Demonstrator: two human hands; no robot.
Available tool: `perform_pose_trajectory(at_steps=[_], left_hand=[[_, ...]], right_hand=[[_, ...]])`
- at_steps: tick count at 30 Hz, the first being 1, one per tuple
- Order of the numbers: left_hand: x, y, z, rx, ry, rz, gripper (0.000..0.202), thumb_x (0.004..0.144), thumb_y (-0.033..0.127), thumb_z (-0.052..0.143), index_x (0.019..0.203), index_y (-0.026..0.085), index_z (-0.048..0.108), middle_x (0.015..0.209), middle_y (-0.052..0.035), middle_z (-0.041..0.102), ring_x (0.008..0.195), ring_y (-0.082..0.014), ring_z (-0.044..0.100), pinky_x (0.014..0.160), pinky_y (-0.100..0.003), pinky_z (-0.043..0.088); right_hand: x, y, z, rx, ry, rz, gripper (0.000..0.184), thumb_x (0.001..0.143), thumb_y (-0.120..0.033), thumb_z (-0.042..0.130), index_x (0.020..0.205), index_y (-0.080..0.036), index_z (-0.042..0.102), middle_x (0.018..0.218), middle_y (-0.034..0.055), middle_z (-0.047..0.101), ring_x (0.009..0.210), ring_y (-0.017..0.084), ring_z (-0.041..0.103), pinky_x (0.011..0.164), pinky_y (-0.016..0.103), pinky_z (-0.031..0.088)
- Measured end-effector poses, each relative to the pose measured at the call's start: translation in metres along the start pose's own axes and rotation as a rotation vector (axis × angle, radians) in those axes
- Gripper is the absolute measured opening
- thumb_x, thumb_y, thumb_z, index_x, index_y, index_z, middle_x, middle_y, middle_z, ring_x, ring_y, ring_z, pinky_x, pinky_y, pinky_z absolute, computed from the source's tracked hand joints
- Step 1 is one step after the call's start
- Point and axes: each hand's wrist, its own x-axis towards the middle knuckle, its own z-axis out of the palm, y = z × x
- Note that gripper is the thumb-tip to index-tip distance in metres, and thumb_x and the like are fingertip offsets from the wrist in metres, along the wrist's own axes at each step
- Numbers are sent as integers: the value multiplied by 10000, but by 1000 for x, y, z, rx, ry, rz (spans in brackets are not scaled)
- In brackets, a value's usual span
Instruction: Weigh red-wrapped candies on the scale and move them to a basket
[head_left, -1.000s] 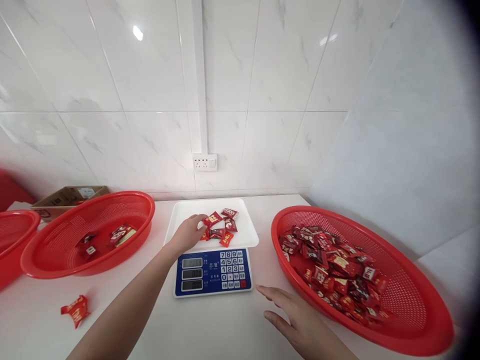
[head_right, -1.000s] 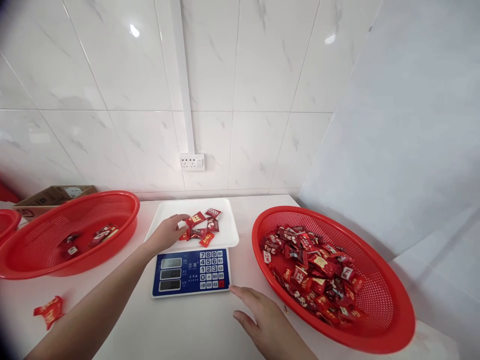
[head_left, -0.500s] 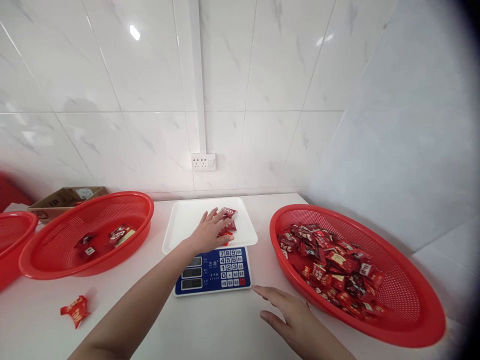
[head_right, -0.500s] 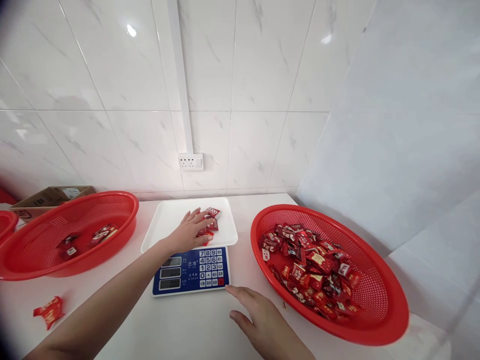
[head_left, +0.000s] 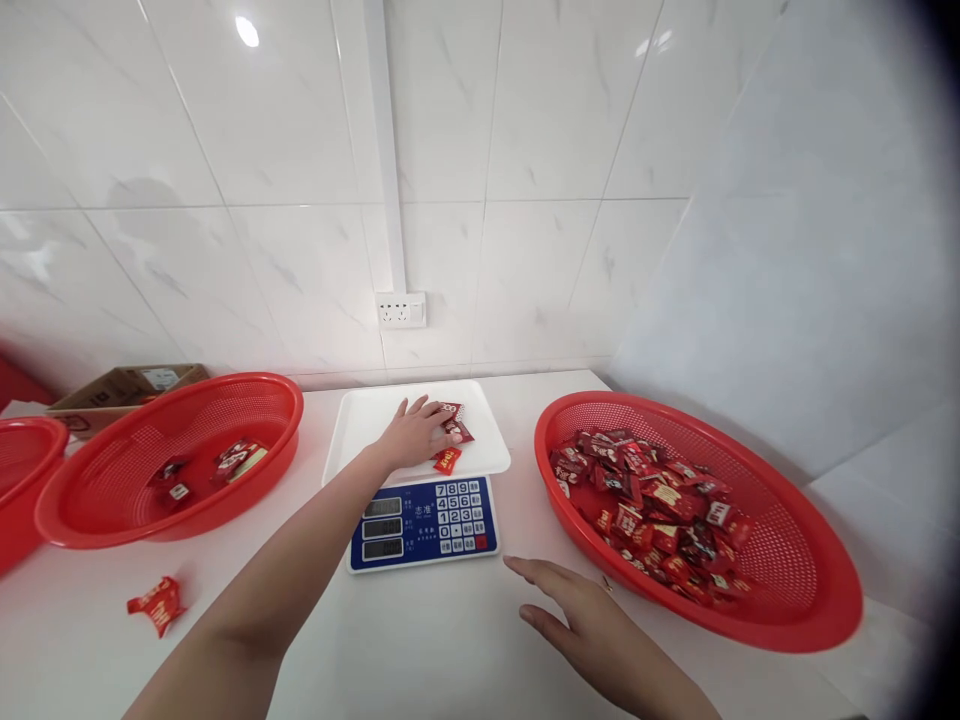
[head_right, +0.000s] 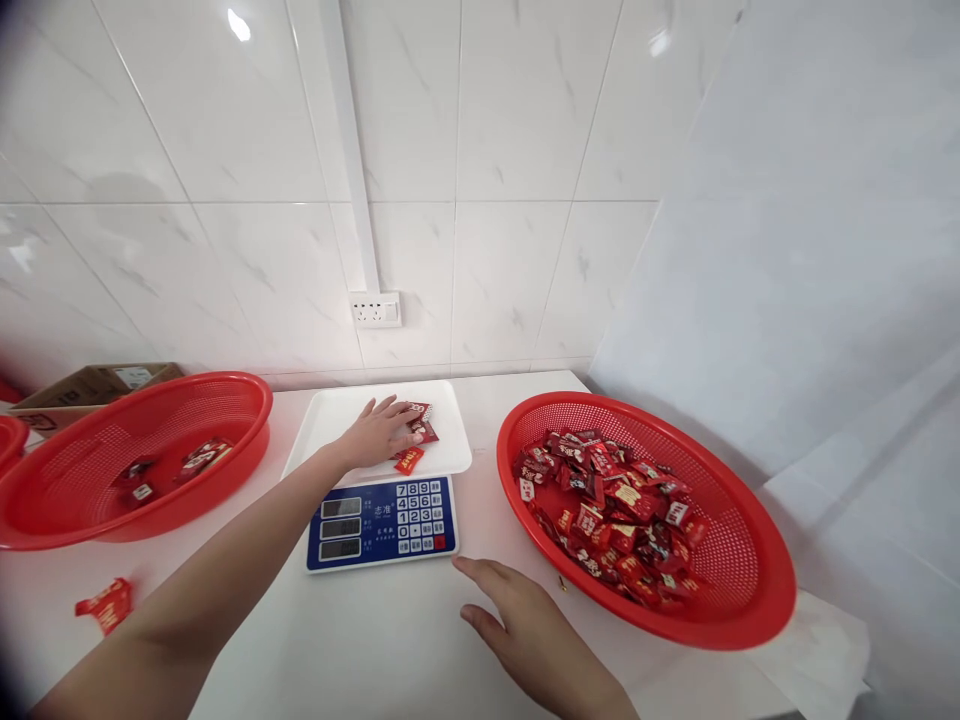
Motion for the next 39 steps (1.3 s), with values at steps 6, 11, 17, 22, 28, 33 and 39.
perform_pose_trajectory(at_steps=[6, 11, 17, 22, 28, 33, 39], left_hand=[[-16, -10, -4, 16, 29, -79, 458, 888, 525, 360, 1264, 297, 488, 1399, -44, 420, 1357, -300, 225, 1100, -552, 110], [-35, -16, -11, -66, 78, -48, 429, 875, 497, 425, 1207, 254, 546, 1293, -57, 523, 1271, -273, 370, 1075, -472, 259], [-61, -20, -19, -180, 57, -78, 447, 826, 491, 521, 1185, 231, 578, 1306, -72, 512, 1227, -248, 439, 1025, -358, 371], [-71, -32, -24, -154, 0, -124, 355, 836, 388, 523, 1133, 218, 618, 1347, -76, 477, 1237, -242, 438, 1036, -345, 367], [-71, -43, -19, -84, 95, -156, 336, 873, 353, 448, 1118, 197, 616, 1296, -81, 519, 1179, -252, 490, 1011, -374, 392], [-60, -27, -7, -95, 138, -83, 437, 885, 446, 437, 1250, 219, 513, 1402, -75, 410, 1325, -261, 306, 1080, -413, 300], [-26, -2, 1, -10, 21, 38, 669, 863, 607, 362, 1410, 229, 283, 1511, -64, 214, 1400, -291, 55, 1124, -503, 108]], right_hand=[[5, 4, 3, -11, -35, -14, 459, 880, -379, 423, 1312, -240, 492, 1318, 41, 535, 1213, 216, 479, 1042, 373, 355], [5, 3, 5, 23, -37, -19, 458, 888, -393, 422, 1310, -231, 493, 1313, 42, 539, 1210, 208, 480, 1040, 364, 356], [6, 5, 10, 24, -36, -31, 461, 888, -394, 425, 1311, -224, 492, 1311, 49, 542, 1198, 208, 492, 1023, 352, 377], [6, 8, 14, 35, -36, -40, 464, 888, -384, 427, 1316, -217, 485, 1314, 52, 538, 1193, 207, 494, 1021, 352, 379], [7, 16, 20, 45, -46, 8, 473, 868, -393, 453, 1312, -235, 493, 1323, 51, 530, 1199, 226, 487, 1027, 365, 370], [10, 18, 23, 58, -47, 2, 470, 866, -396, 457, 1311, -249, 494, 1319, 34, 534, 1196, 226, 489, 1026, 354, 370], [13, 16, 25, 43, -58, 6, 469, 864, -392, 459, 1309, -249, 495, 1314, 33, 539, 1189, 225, 495, 1022, 350, 375]])
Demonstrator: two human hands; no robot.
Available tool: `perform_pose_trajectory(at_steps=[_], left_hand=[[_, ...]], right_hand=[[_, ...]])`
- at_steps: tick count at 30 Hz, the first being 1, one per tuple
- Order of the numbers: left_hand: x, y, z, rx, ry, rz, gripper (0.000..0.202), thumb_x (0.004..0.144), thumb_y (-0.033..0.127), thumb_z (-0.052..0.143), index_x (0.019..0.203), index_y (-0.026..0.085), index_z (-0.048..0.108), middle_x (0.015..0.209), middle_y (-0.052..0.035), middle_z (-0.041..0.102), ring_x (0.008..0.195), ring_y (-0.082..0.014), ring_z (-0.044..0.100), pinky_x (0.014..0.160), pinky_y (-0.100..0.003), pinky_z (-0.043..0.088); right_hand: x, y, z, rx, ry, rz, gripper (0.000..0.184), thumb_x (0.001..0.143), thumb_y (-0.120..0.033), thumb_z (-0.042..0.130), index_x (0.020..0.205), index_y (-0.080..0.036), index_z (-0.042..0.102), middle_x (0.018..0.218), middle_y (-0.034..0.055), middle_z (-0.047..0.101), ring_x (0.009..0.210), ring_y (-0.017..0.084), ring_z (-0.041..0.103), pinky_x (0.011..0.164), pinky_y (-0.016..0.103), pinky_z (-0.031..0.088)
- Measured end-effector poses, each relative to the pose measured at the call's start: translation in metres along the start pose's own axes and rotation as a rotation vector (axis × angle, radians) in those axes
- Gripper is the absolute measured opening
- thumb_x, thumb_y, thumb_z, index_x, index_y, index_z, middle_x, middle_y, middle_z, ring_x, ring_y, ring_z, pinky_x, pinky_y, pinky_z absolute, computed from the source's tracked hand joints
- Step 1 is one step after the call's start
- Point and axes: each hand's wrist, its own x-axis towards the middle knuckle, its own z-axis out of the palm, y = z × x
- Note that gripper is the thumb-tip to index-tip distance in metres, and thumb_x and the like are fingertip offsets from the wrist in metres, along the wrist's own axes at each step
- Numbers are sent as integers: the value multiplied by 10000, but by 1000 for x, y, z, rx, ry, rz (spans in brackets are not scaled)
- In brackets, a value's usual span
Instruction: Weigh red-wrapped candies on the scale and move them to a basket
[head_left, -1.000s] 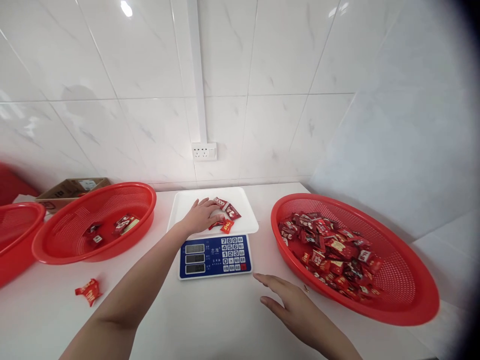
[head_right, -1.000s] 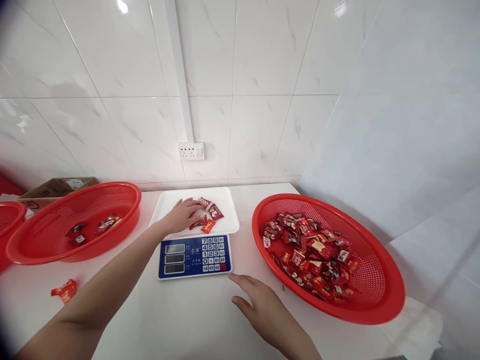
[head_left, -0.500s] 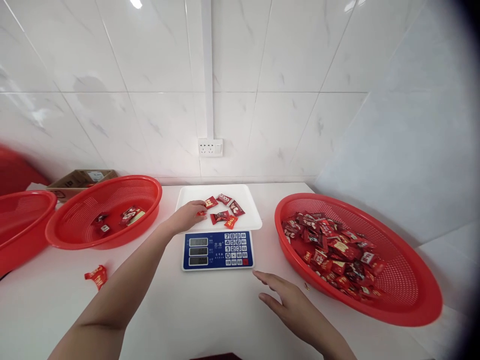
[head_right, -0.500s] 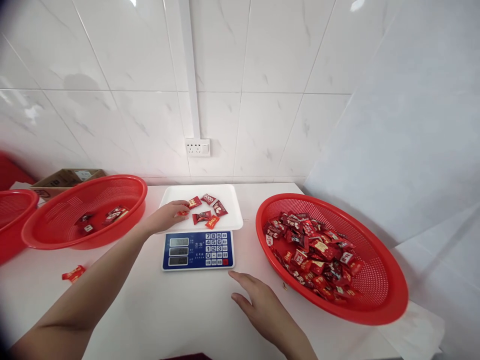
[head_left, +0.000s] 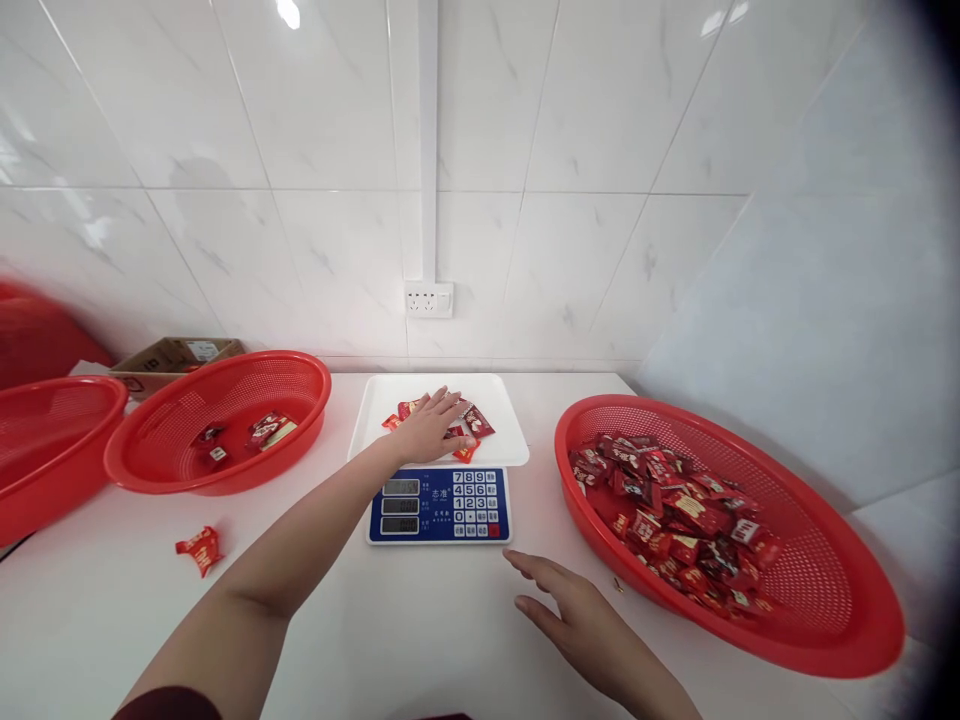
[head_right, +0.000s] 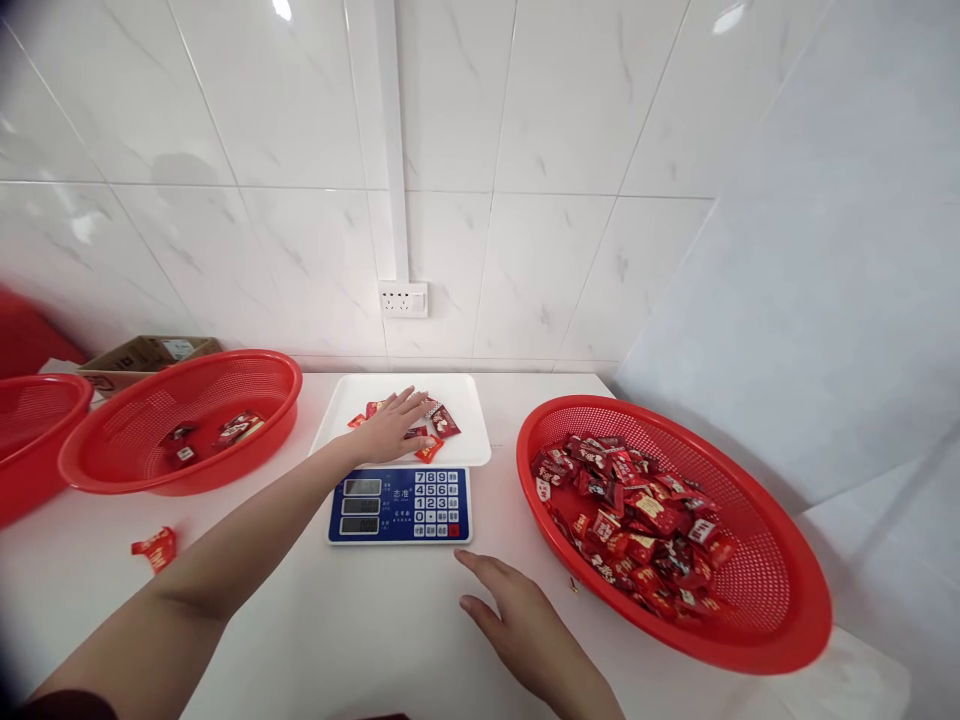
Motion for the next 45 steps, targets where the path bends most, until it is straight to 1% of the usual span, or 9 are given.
perform_pose_trajectory(at_steps=[5, 12, 15, 22, 29, 35, 38, 42, 45], left_hand=[[17, -1, 2, 52, -83, -64, 641, 883, 594, 304, 1394, 207, 310, 1494, -78, 261, 1395, -296, 91, 1113, -527, 100], [4, -13, 0, 152, 7, -158, 516, 927, 518, 257, 1285, 206, 458, 1399, -87, 417, 1361, -297, 215, 1099, -531, 156], [3, 4, -1, 159, 13, -153, 559, 923, 541, 252, 1339, 199, 401, 1454, -100, 337, 1379, -308, 161, 1103, -532, 146], [19, 43, 15, 144, -49, 52, 579, 923, 549, 253, 1394, 220, 325, 1487, -90, 274, 1393, -288, 111, 1110, -537, 122], [18, 14, 17, 210, -15, -49, 464, 945, 464, 271, 1345, 271, 407, 1451, -45, 356, 1368, -319, 183, 1089, -576, 124], [5, -1, -4, 81, 3, -140, 496, 936, 481, 283, 1366, 253, 379, 1450, -48, 360, 1377, -309, 166, 1103, -534, 120], [-7, -4, -22, -143, 92, -196, 502, 941, 471, 255, 1375, 242, 362, 1453, -44, 355, 1377, -285, 186, 1105, -480, 184], [-39, 2, -37, -444, 431, -265, 463, 942, 461, 269, 1269, 214, 486, 1297, -55, 542, 1225, -210, 461, 1019, -348, 371], [-70, 16, -34, -558, 641, -231, 416, 948, 432, 293, 1124, 183, 576, 1111, -62, 647, 1057, -184, 580, 927, -310, 448]], right_hand=[[-5, 6, 1, -7, 0, 19, 476, 864, -402, 448, 1313, -248, 491, 1333, 31, 521, 1188, 226, 495, 1016, 346, 383], [-8, 14, 0, -15, -11, 38, 484, 857, -393, 451, 1314, -237, 492, 1320, 41, 533, 1186, 234, 498, 1016, 354, 383], [-6, 12, 1, -14, -14, 21, 482, 855, -390, 455, 1309, -236, 497, 1314, 44, 538, 1184, 233, 500, 1017, 357, 381], [-2, 7, 2, -17, -21, -12, 481, 853, -386, 460, 1310, -239, 495, 1326, 35, 529, 1202, 224, 486, 1025, 342, 373], [-8, 18, 2, -49, -37, 46, 507, 851, -394, 449, 1329, -227, 474, 1349, 39, 505, 1226, 228, 466, 1042, 350, 357], [-4, 13, 4, -67, -62, 36, 517, 849, -384, 447, 1338, -215, 463, 1361, 44, 492, 1246, 226, 446, 1059, 358, 336], [-3, 10, 3, -64, -61, 19, 510, 855, -385, 437, 1338, -222, 462, 1362, 40, 490, 1248, 224, 443, 1059, 359, 336], [-2, 9, 3, -59, -60, 5, 511, 857, -371, 436, 1343, -211, 455, 1358, 47, 494, 1242, 220, 451, 1058, 356, 334], [-2, 10, 4, -57, -65, 3, 514, 863, -372, 431, 1350, -208, 444, 1357, 45, 495, 1238, 209, 454, 1055, 344, 337]])
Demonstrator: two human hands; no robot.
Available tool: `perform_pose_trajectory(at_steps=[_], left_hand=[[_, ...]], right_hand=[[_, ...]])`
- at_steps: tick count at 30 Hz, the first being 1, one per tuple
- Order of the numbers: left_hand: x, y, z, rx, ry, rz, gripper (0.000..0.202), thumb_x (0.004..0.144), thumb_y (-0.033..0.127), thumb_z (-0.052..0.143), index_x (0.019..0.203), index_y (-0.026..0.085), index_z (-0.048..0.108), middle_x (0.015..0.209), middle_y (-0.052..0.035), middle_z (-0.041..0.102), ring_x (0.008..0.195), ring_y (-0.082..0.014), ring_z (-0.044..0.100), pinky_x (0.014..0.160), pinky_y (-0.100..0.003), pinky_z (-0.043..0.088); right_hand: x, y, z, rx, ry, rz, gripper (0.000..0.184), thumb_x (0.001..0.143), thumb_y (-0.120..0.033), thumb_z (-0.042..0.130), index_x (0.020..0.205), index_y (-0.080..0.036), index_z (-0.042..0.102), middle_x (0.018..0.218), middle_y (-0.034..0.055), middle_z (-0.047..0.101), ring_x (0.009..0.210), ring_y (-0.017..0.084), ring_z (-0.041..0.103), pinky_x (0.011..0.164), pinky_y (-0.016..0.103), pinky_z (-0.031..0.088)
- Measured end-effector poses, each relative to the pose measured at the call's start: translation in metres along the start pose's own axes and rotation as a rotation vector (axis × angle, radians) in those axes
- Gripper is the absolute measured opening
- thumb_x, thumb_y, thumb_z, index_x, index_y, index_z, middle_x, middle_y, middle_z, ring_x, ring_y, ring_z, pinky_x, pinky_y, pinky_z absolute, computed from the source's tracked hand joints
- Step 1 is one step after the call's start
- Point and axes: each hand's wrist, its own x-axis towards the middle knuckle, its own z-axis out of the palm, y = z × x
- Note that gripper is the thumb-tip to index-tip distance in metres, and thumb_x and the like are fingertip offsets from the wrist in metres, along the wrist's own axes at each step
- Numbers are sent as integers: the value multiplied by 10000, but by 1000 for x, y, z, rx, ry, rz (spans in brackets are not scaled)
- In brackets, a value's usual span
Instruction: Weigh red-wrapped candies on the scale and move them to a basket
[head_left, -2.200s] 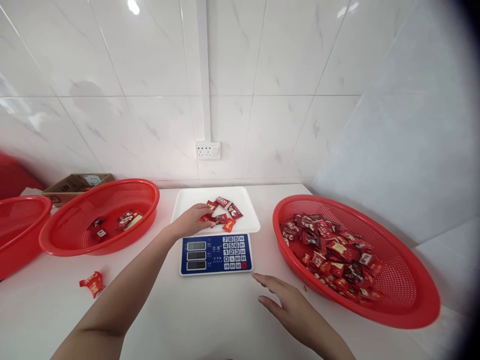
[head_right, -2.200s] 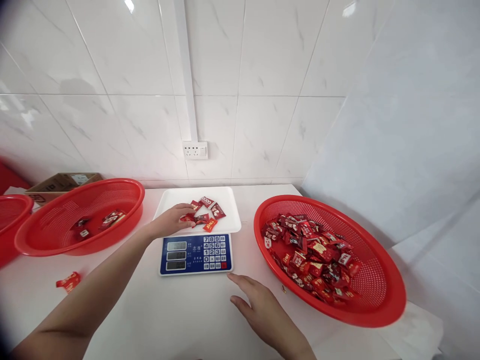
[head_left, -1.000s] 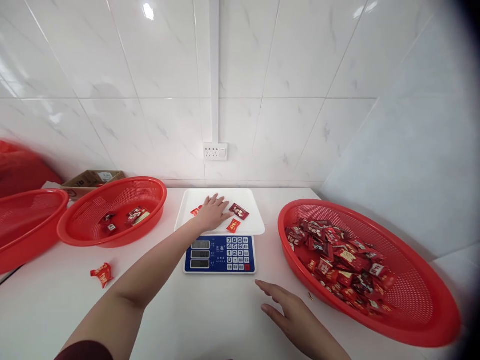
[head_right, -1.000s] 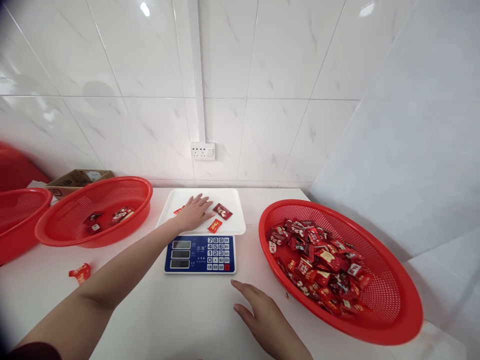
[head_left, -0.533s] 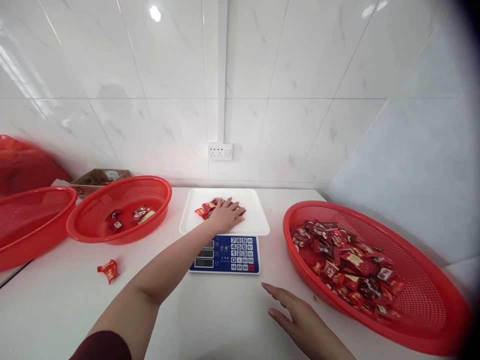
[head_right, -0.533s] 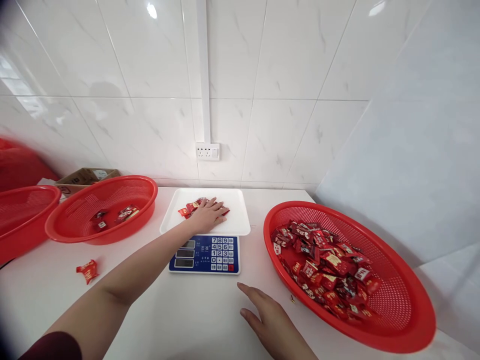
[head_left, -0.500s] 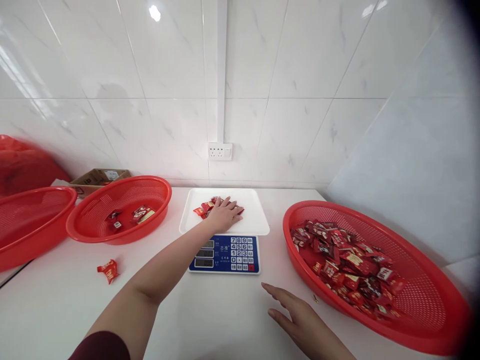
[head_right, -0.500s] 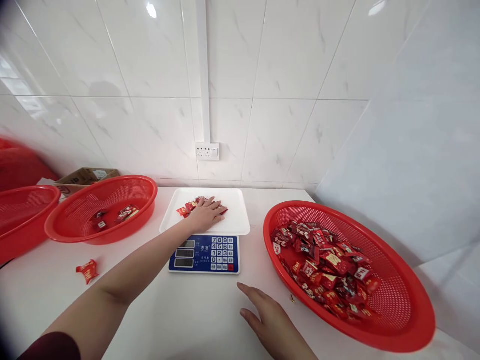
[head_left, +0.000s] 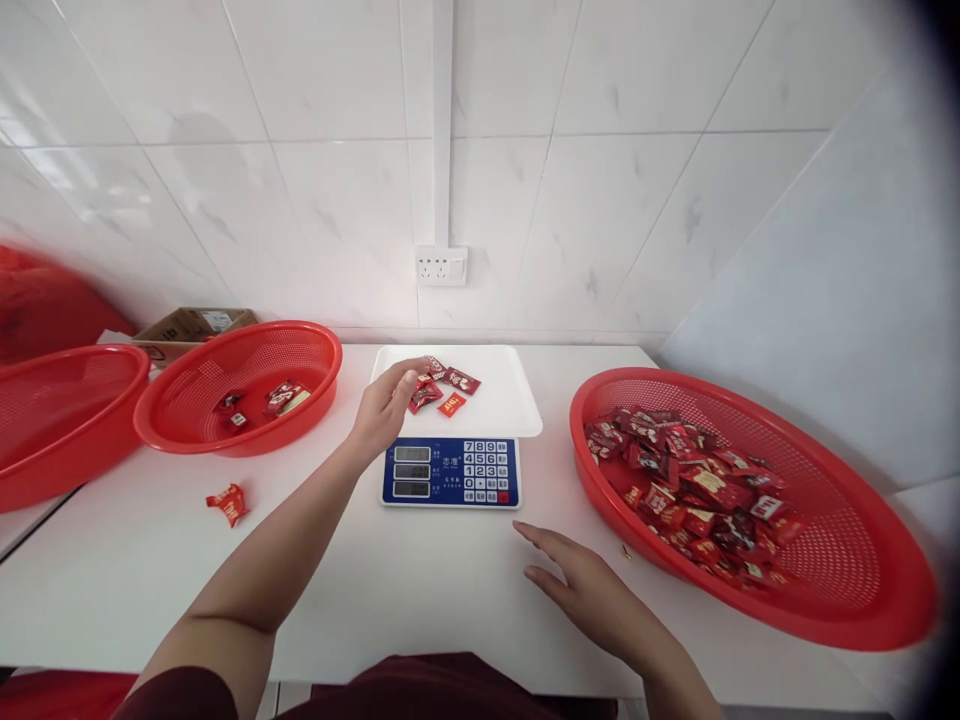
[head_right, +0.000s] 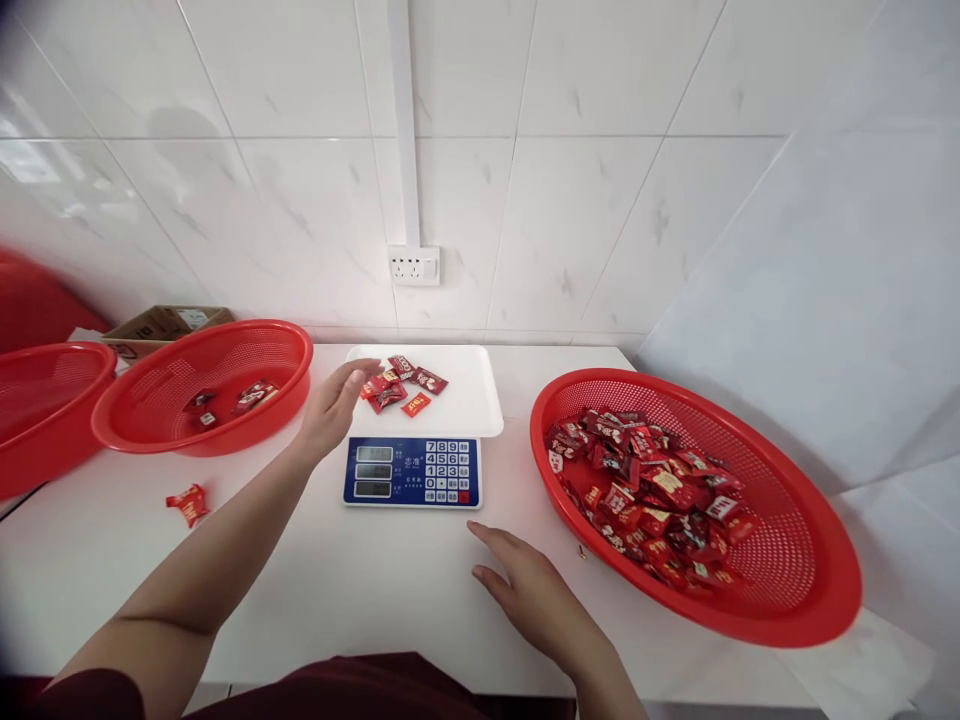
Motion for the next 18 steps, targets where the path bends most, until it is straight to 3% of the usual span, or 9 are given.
perform_pose_trajectory(at_steps=[4, 8, 11, 14, 18], left_hand=[[-33, 0, -7, 33, 42, 72, 328, 942, 382, 359, 1006, 187, 615, 1006, -56, 670, 952, -172, 611, 845, -286, 478], [-36, -15, -10, 274, 0, 69, 316, 935, 375, 365, 1031, 197, 608, 1047, -65, 654, 1025, -197, 577, 891, -321, 460], [-27, -28, -8, 458, -161, 28, 373, 933, 403, 347, 1158, 198, 562, 1208, -84, 589, 1197, -235, 466, 1010, -388, 383], [-19, -36, -2, 578, -341, -49, 492, 925, 465, 331, 1339, 210, 408, 1419, -97, 391, 1354, -296, 242, 1087, -491, 249], [-14, -34, 12, 584, -473, -102, 554, 931, 481, 293, 1423, 230, 261, 1499, -86, 238, 1392, -323, 86, 1103, -523, 180]], right_hand=[[1, 2, 2, 0, -12, -5, 507, 870, -382, 427, 1353, -226, 438, 1359, 38, 493, 1241, 201, 450, 1055, 337, 333], [3, 0, 3, 2, -23, -12, 510, 872, -386, 428, 1356, -226, 432, 1365, 38, 486, 1245, 202, 444, 1057, 344, 332], [4, -2, 3, 0, -31, -13, 511, 870, -384, 429, 1354, -219, 438, 1366, 41, 485, 1245, 205, 445, 1062, 353, 327], [2, -4, 4, 8, -31, -11, 516, 866, -390, 433, 1351, -214, 444, 1366, 42, 485, 1248, 212, 442, 1062, 357, 328], [0, -2, 7, 22, -36, -4, 511, 859, -385, 438, 1343, -223, 453, 1359, 37, 493, 1239, 214, 452, 1051, 355, 343]])
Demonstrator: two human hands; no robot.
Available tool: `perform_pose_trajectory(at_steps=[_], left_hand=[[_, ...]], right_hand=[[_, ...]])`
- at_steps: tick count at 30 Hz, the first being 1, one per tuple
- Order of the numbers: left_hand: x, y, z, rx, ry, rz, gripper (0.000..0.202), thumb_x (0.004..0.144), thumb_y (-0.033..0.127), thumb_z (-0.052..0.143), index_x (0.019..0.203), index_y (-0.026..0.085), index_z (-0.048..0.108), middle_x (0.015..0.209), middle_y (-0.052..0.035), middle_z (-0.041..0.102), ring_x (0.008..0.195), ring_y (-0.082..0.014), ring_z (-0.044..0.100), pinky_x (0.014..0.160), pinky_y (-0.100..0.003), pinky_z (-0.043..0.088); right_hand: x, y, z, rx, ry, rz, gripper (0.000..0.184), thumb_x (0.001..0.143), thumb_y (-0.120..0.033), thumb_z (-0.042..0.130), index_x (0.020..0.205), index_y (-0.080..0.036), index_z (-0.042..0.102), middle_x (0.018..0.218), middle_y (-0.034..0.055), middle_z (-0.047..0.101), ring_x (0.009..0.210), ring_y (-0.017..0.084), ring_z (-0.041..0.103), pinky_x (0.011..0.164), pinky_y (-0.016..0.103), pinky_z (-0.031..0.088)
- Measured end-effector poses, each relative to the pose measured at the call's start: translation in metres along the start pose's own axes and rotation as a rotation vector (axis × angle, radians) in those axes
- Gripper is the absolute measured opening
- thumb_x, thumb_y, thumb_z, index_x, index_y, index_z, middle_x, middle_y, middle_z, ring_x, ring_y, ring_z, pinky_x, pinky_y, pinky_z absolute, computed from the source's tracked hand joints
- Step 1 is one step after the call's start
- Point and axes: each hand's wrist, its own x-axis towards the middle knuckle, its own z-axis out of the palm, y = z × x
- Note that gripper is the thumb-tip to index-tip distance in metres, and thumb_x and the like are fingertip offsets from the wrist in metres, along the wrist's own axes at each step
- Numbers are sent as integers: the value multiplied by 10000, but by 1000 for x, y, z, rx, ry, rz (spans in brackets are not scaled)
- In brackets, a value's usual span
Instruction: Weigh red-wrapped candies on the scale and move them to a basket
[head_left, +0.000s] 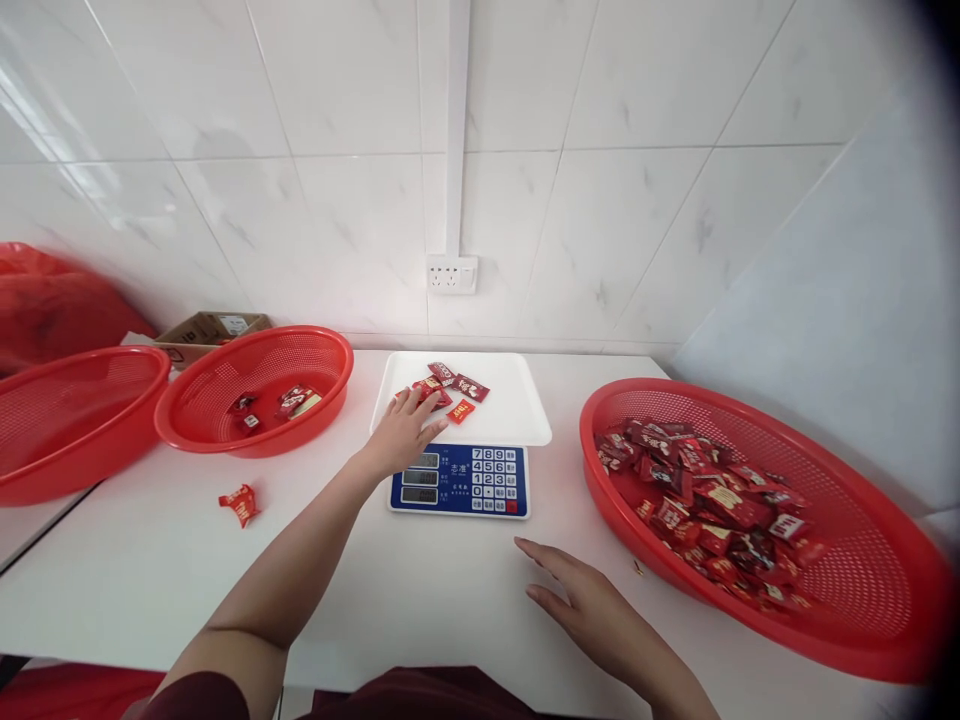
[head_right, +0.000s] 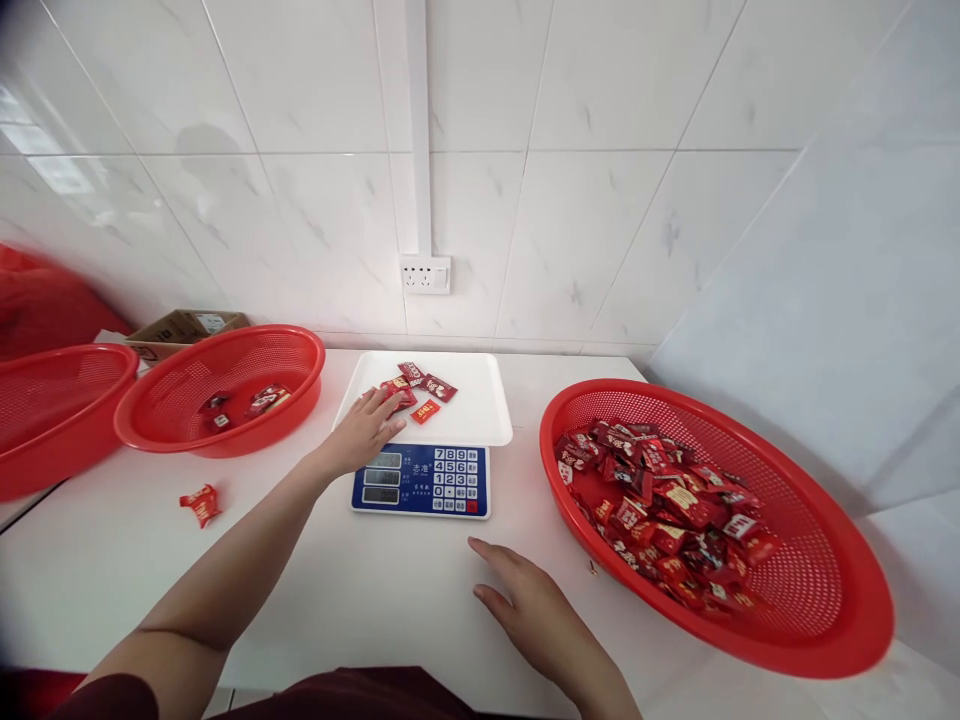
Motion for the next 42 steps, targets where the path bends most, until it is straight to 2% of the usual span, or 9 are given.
perform_pose_trajectory(at_steps=[5, 8, 13, 16, 20, 24, 29, 34, 42], left_hand=[[5, 20, 6, -113, -67, 145, 571, 928, 518, 260, 1434, 259, 215, 1516, -70, 190, 1403, -270, 71, 1101, -462, 244], [10, 24, 5, -75, -49, 134, 536, 927, 517, 274, 1407, 277, 267, 1498, -77, 238, 1392, -278, 134, 1083, -486, 258], [20, 16, -6, 24, 48, 51, 430, 936, 450, 292, 1313, 274, 401, 1435, -59, 354, 1312, -284, 319, 1019, -448, 357], [23, 6, -13, 46, 110, 1, 387, 917, 364, 360, 1272, 241, 453, 1406, -75, 391, 1273, -289, 369, 1022, -434, 355], [21, -5, -14, -9, 121, -84, 370, 839, 203, 452, 1204, 203, 508, 1262, -92, 530, 1178, -268, 473, 979, -390, 406], [18, -8, -10, -61, 117, -75, 369, 816, 175, 456, 1179, 207, 518, 1154, -76, 600, 1040, -239, 568, 869, -350, 479], [19, -7, -8, -92, 96, -42, 329, 809, 205, 487, 1129, 219, 559, 1104, -54, 632, 989, -231, 592, 821, -326, 490], [22, -6, -9, -76, 148, -77, 294, 822, 162, 443, 1081, 205, 576, 1063, -60, 657, 961, -228, 605, 821, -327, 479], [23, -10, -9, -183, 255, -109, 280, 842, 126, 387, 1073, 243, 495, 789, 9, 661, 735, -181, 606, 650, -269, 439]], right_hand=[[-1, 3, 1, 6, 2, 8, 508, 853, -384, 445, 1339, -237, 459, 1357, 34, 496, 1236, 217, 456, 1047, 360, 349], [-1, 2, 1, 2, 0, 17, 509, 848, -378, 456, 1332, -222, 469, 1357, 37, 496, 1240, 218, 452, 1051, 357, 345], [-2, 3, 2, 1, 6, 10, 510, 851, -383, 457, 1336, -229, 462, 1356, 30, 497, 1238, 213, 454, 1054, 353, 343], [-1, 5, 2, 8, 11, 11, 509, 850, -386, 456, 1337, -238, 461, 1355, 27, 498, 1238, 215, 454, 1053, 359, 345], [-1, 5, 2, 2, 2, 20, 512, 848, -391, 456, 1336, -235, 464, 1360, 27, 492, 1246, 220, 446, 1059, 364, 338], [1, 2, 2, 2, -5, 22, 512, 849, -389, 453, 1336, -234, 464, 1358, 24, 495, 1246, 221, 446, 1057, 360, 339], [2, -2, 1, 0, -14, 24, 518, 851, -385, 448, 1346, -233, 451, 1367, 26, 485, 1255, 223, 435, 1060, 359, 332], [1, -3, 0, -10, -27, 30, 521, 854, -373, 441, 1350, -211, 445, 1370, 33, 481, 1256, 210, 433, 1063, 345, 327], [2, -1, 0, -5, -13, 26, 518, 852, -373, 439, 1348, -225, 448, 1364, 33, 488, 1251, 223, 439, 1056, 357, 334]])
